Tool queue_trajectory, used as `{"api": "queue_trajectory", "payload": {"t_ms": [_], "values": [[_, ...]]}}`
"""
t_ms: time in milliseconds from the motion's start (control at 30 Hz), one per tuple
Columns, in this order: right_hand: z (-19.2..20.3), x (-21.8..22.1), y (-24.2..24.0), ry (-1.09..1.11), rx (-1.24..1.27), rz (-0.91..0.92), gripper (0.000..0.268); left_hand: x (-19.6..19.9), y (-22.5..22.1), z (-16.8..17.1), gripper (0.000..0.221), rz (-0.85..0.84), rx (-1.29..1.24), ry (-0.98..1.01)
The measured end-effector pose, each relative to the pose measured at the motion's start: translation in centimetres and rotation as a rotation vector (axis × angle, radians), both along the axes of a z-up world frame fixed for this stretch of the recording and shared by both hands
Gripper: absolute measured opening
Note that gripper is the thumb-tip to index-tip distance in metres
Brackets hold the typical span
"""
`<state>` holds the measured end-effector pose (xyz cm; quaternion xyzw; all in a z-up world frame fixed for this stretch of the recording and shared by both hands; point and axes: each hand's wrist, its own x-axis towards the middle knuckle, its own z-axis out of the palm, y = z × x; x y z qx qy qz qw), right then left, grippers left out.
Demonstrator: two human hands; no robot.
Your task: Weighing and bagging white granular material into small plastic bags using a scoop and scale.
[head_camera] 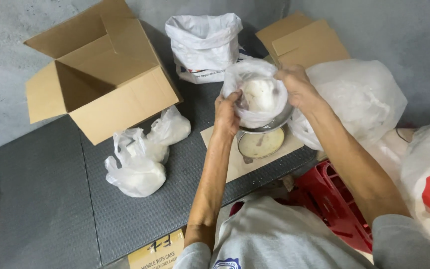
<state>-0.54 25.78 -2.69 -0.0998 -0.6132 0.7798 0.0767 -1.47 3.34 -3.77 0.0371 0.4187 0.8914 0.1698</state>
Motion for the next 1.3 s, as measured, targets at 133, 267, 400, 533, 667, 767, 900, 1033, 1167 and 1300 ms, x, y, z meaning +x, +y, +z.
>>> {"api": "queue_trajectory", "payload": {"t_ms": [133,267,400,533,667,767,900,1033,1167,1300], "values": [[0.7,-2.1,-0.6,0.041,-0.158,-0.007,0.013,-0.4,0.9,0.6,0.049,0.063,0.045,-0.066],[1.5,-2.9,-0.7,0.045,-0.176,-0.069,0.01,-0.8,0.2,1.8,0.042,0.117,0.096,0.021],[4.3,-0.9,-1.6,0.099,-0.09,-0.078,0.011,-0.5,-0.8,3.7,0.039,0.129,0.164,0.149],[2.3,-1.1,-0.3,0.039,-0.057,-0.092,0.011,1.0,-0.7,4.2,0.038,0.12,0.091,0.173],[2.9,-0.3,0.0,0.088,-0.161,-0.057,0.007,1.9,-0.1,4.0,0.037,0.105,0.052,-0.02],[4.5,-0.1,-0.7,0.012,-0.194,-0.039,0.009,1.1,-0.3,2.3,0.039,0.082,0.071,0.121],[4.2,-1.2,-0.7,0.001,-0.2,-0.004,0.009,1.7,-0.9,3.1,0.04,0.078,0.025,0.224],[4.6,-1.0,-0.8,-0.006,-0.184,-0.003,0.005,3.9,-0.4,6.1,0.039,0.102,0.023,0.079],[6.3,-0.3,-0.8,0.049,-0.054,0.022,0.008,2.6,-0.9,5.6,0.044,0.149,0.036,0.105],[8.3,-0.4,-0.5,0.128,0.073,0.05,0.008,1.5,-1.0,7.3,0.045,0.128,0.039,0.227]]}}
